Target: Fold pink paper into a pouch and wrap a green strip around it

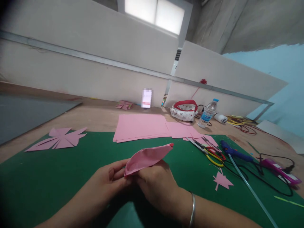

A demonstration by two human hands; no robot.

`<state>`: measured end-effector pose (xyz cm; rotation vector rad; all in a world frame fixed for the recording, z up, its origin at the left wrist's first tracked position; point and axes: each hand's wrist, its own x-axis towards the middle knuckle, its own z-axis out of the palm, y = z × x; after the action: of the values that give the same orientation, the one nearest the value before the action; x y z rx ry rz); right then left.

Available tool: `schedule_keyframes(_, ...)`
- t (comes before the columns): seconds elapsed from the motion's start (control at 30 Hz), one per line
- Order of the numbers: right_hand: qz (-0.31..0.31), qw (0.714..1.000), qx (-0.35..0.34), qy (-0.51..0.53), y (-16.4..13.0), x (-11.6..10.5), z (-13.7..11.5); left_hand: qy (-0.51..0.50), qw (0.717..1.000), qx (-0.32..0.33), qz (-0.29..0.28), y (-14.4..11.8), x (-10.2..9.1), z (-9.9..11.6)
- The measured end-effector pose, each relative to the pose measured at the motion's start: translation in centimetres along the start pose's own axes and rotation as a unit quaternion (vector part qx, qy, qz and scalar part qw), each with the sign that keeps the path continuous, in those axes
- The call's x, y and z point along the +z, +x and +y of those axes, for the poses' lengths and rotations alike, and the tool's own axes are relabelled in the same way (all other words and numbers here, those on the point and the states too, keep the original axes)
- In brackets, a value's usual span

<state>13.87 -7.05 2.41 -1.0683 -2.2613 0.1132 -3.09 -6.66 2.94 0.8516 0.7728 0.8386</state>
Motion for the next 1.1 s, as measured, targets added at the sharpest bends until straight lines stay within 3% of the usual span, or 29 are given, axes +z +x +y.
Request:
schedule_keyframes(0.13,0.051,0.995,-0.078,-0.02,0.3,-1.3,-0.7,0.013,1.0,-0.007,0.017,0.4,-1.1,0.3)
schedule_keyframes(0.23,0.15,0.982,-0.113,-0.01,0.5,-3.3,-0.7,0.019,0.999,-0.014,0.034,0.7,-1.8,0.9)
schedule_keyframes(0.3,0.24,0.97,-0.045,-0.007,0.8,-4.7,0.2,0.019,0.998,-0.033,0.047,0.6,-1.9,1.5)
schedule_keyframes(0.37,0.291,0.953,0.074,0.04,1.3,-5.8,1.6,0.011,0.997,-0.06,0.052,0.4,-1.8,2.2)
schedule_keyframes(0.4,0.282,0.945,0.133,0.096,1.6,-6.0,2.3,0.005,0.996,-0.073,0.048,0.2,-1.7,2.5)
schedule_keyframes(0.47,0.183,0.924,0.216,0.255,2.1,-6.1,3.5,-0.001,0.996,-0.09,0.027,0.0,-1.5,2.8)
schedule_keyframes(0.53,0.037,0.884,0.253,0.391,2.3,-5.7,4.0,0.017,0.995,-0.096,-0.011,-0.1,-1.5,2.8)
schedule_keyframes(0.6,-0.052,0.853,0.278,0.438,2.2,-5.0,3.9,0.064,0.992,-0.103,-0.045,-0.1,-1.6,2.5)
schedule_keyframes(0.7,-0.081,0.853,0.306,0.416,1.8,-4.2,3.2,0.117,0.987,-0.074,-0.085,0.1,-1.7,2.0)
schedule_keyframes(0.87,-0.11,0.86,0.279,0.413,1.5,-3.8,3.0,0.11,0.992,-0.051,-0.045,0.2,-1.5,2.2)
schedule_keyframes(1.03,-0.123,0.853,0.288,0.417,1.6,-3.6,2.4,0.137,0.987,-0.04,-0.076,0.6,-2.0,1.5)
schedule_keyframes(1.1,-0.139,0.841,0.307,0.422,1.6,-3.6,2.0,0.149,0.986,-0.049,-0.061,0.9,-2.3,0.7)
